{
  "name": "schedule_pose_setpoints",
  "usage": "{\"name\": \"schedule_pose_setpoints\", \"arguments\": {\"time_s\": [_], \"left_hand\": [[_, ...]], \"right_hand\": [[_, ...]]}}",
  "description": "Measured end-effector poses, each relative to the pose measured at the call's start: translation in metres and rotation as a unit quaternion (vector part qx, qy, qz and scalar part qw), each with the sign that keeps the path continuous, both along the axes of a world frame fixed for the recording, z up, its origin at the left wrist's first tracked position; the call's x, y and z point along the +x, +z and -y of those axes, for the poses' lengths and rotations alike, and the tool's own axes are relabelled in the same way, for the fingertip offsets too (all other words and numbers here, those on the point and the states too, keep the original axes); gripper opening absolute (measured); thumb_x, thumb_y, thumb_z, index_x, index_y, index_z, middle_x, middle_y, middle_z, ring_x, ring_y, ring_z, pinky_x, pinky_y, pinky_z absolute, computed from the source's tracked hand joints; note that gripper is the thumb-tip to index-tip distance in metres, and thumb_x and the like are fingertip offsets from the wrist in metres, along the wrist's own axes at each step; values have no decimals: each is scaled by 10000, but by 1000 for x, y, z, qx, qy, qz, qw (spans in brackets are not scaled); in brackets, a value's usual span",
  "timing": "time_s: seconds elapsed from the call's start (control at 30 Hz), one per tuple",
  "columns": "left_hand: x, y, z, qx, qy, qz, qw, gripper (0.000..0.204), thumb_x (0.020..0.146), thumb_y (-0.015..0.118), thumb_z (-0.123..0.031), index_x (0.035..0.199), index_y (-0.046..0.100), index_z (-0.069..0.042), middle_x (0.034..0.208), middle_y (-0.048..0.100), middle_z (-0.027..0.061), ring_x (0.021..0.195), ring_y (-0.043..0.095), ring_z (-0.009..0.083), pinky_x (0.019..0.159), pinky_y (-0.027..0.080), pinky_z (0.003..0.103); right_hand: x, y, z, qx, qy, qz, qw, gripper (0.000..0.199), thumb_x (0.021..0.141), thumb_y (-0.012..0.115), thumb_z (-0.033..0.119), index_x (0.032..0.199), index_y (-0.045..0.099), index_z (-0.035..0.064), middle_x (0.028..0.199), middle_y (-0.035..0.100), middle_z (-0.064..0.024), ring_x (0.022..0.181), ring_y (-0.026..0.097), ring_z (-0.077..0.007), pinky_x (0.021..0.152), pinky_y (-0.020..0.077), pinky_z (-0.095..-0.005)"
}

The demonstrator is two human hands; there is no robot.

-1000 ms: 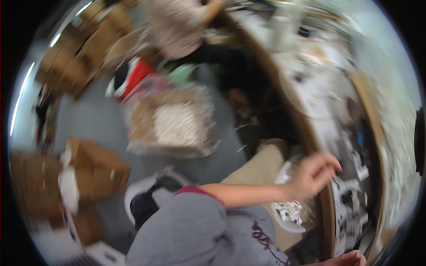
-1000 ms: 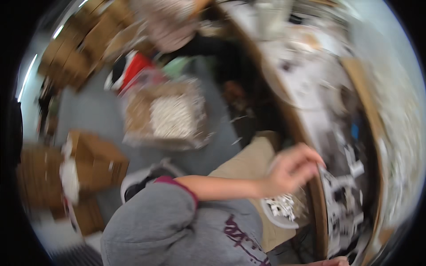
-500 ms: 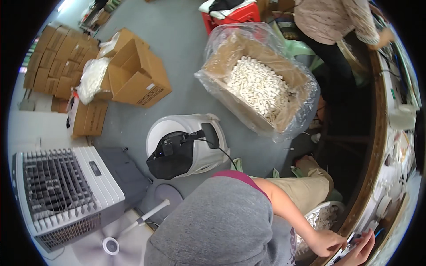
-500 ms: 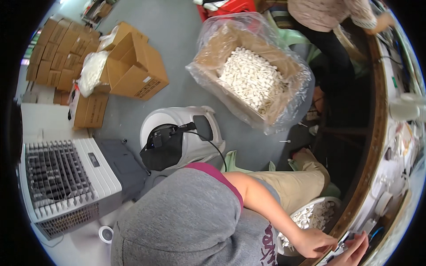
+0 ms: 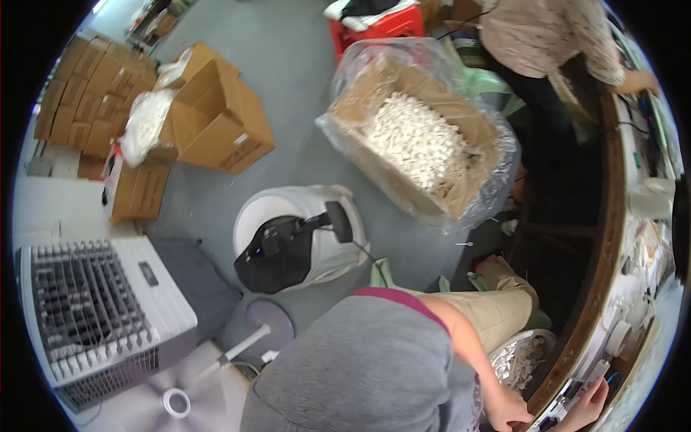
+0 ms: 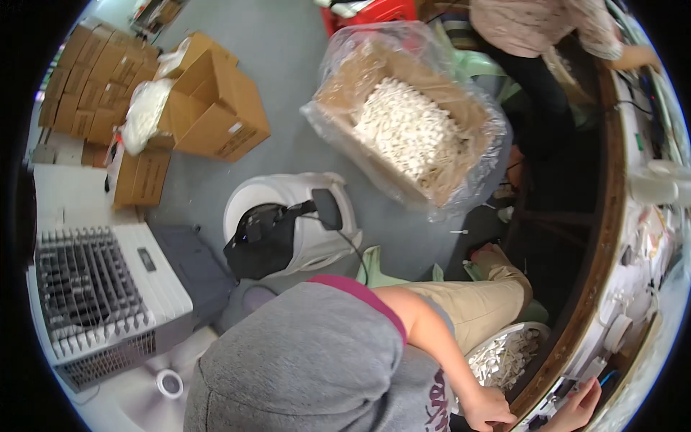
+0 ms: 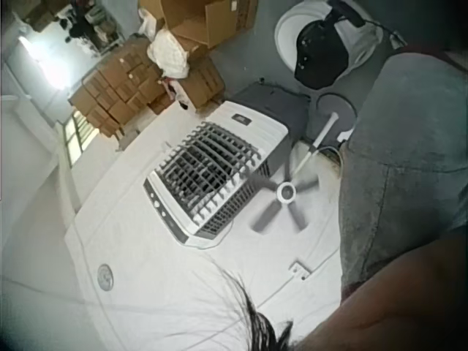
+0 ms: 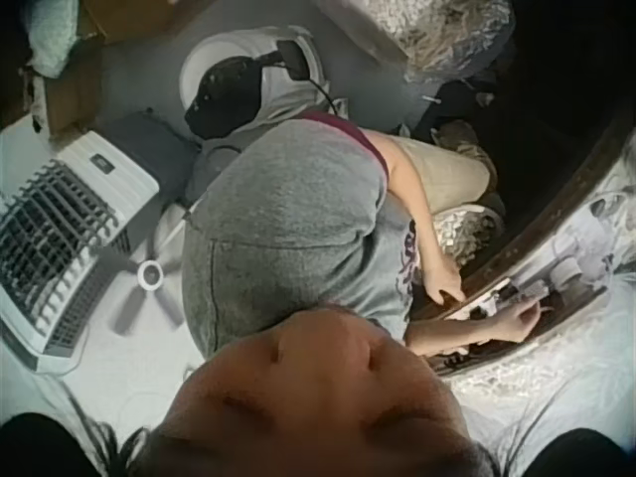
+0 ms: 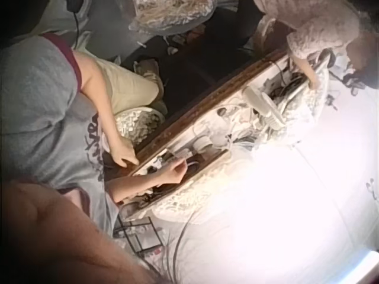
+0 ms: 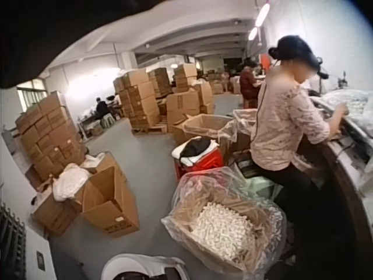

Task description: The recorder is assembling small plastic sprayer components using a specialized fixture or machine.

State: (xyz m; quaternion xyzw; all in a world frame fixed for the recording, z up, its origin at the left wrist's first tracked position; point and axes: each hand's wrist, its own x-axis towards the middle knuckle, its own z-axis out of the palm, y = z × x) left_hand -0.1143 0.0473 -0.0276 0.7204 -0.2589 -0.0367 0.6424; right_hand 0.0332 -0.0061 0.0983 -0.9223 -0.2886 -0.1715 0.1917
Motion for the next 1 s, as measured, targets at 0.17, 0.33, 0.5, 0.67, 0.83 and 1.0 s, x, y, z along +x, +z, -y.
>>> {"name": "schedule_pose_setpoints", "arguments": {"time_s": [0.17,0.33,0.5,0.67,0.83,1.0], "left_hand": [[3,6,-29,-108,106,96,984,292,810,613,-89,1096,563,-63,942,670,165,878,664,385,718,528,492],[53,48,-58,-97,118,5,988,257,934,643,-140,1186,634,-95,919,700,100,729,689,202,651,534,349],[126,120,-62,-16,137,168,976,135,901,656,-1,1023,711,-21,871,710,77,735,676,147,632,533,265],[205,187,7,25,111,362,925,151,839,681,13,973,702,-55,956,661,86,926,618,261,787,503,348],[287,190,91,139,130,471,861,282,818,696,-41,1097,693,-88,1042,677,102,1016,627,306,894,509,398],[302,181,116,290,60,363,883,390,786,737,-67,1171,683,-86,1057,685,134,944,671,301,854,538,408]], "right_hand": [[-10,-4,64,104,-134,-111,979,230,1016,621,211,1094,690,6,859,657,8,733,573,-45,545,415,-197],[-44,13,102,212,-212,-49,953,150,986,642,130,1006,709,-3,802,654,2,678,573,-45,570,441,-198],[-45,33,139,260,-244,68,932,87,933,663,71,979,710,15,880,666,-18,751,585,-65,638,455,-209],[-24,58,206,242,-300,105,917,142,894,654,29,1025,706,42,988,664,-38,838,613,-122,678,485,-247],[27,69,230,174,-254,30,951,262,850,619,-29,1077,691,82,1090,668,-85,970,646,-228,812,538,-333],[65,49,235,83,-228,73,967,315,819,635,-45,1087,681,114,1209,628,-94,1130,571,-311,985,482,-401]]}}
